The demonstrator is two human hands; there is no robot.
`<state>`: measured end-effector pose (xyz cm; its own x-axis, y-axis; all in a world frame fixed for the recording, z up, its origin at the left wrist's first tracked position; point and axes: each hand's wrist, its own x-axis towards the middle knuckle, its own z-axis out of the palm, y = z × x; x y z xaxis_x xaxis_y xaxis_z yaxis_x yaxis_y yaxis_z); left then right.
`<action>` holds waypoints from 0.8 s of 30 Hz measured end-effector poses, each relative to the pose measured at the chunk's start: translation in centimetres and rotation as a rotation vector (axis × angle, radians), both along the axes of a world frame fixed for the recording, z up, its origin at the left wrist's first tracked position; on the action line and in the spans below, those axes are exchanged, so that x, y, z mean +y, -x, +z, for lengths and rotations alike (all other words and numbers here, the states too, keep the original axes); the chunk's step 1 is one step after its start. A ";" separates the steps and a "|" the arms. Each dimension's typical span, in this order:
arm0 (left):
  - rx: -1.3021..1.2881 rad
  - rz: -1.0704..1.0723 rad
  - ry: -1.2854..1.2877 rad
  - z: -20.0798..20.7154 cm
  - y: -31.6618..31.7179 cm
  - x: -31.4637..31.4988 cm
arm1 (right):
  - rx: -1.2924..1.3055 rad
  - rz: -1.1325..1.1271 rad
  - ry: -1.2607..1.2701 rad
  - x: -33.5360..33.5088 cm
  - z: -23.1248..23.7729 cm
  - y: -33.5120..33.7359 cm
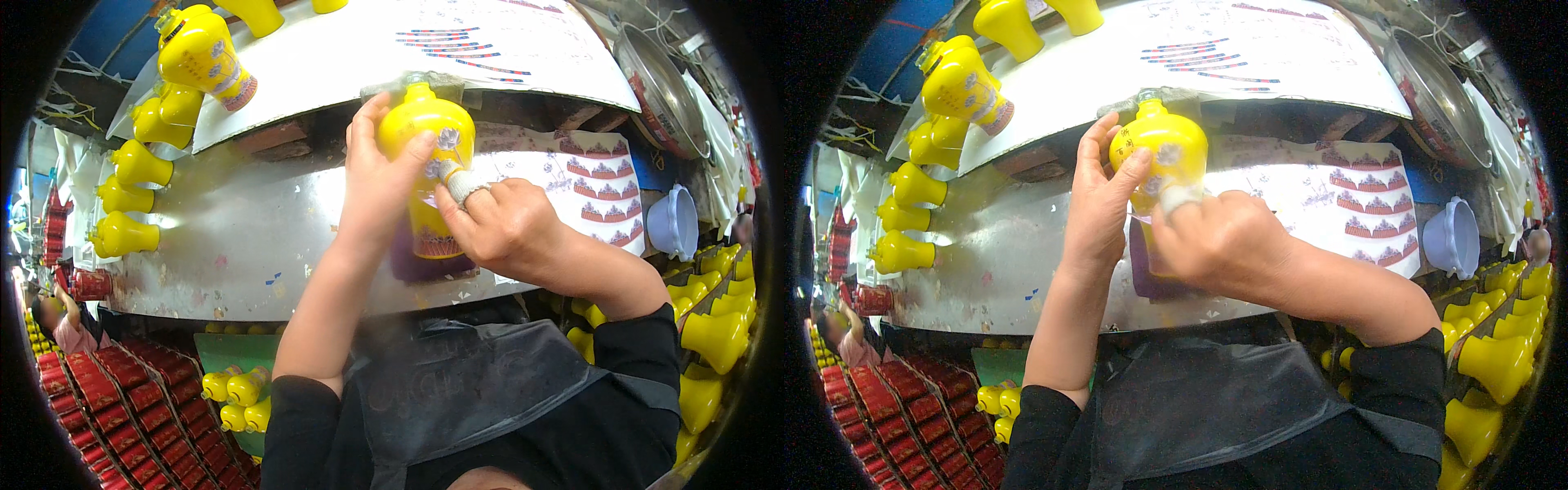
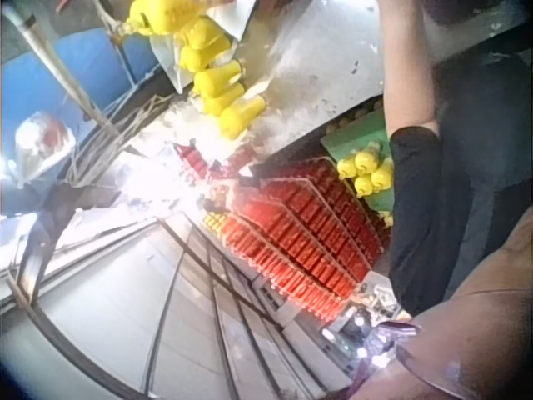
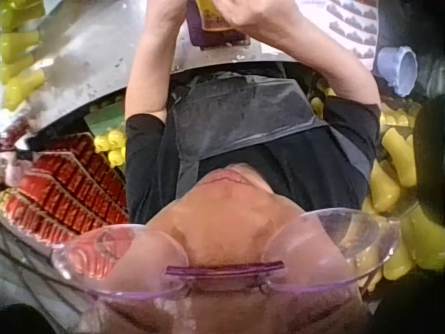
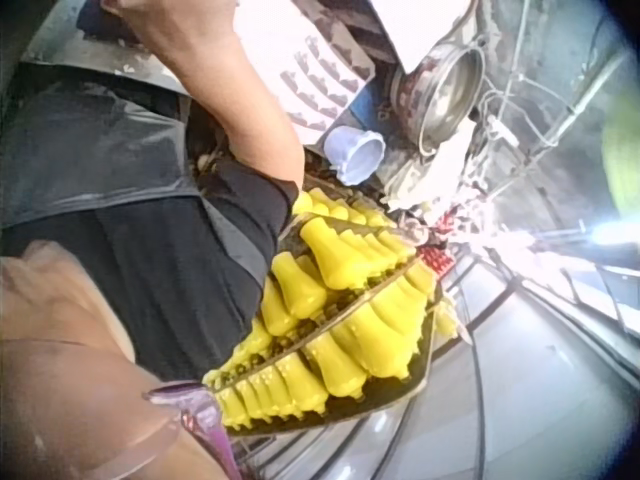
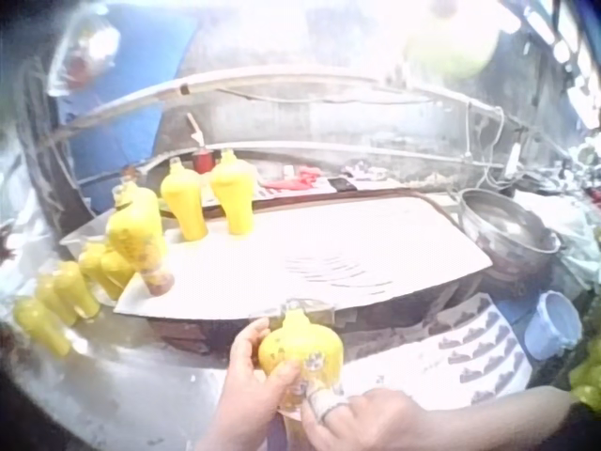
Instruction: The person applies decorative stickers to the neck and body of yellow ceramic bottles. They smooth each sticker with a small tool and rotate the bottle to align the design. Finished bottles are placed on a nearby tray.
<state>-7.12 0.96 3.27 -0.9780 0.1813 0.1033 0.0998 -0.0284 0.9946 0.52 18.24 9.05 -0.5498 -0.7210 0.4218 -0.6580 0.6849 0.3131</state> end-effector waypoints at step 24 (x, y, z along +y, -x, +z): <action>0.157 0.118 0.222 -3.6 -4.6 0.7 | -0.427 -0.379 0.689 1.3 -0.8 5.1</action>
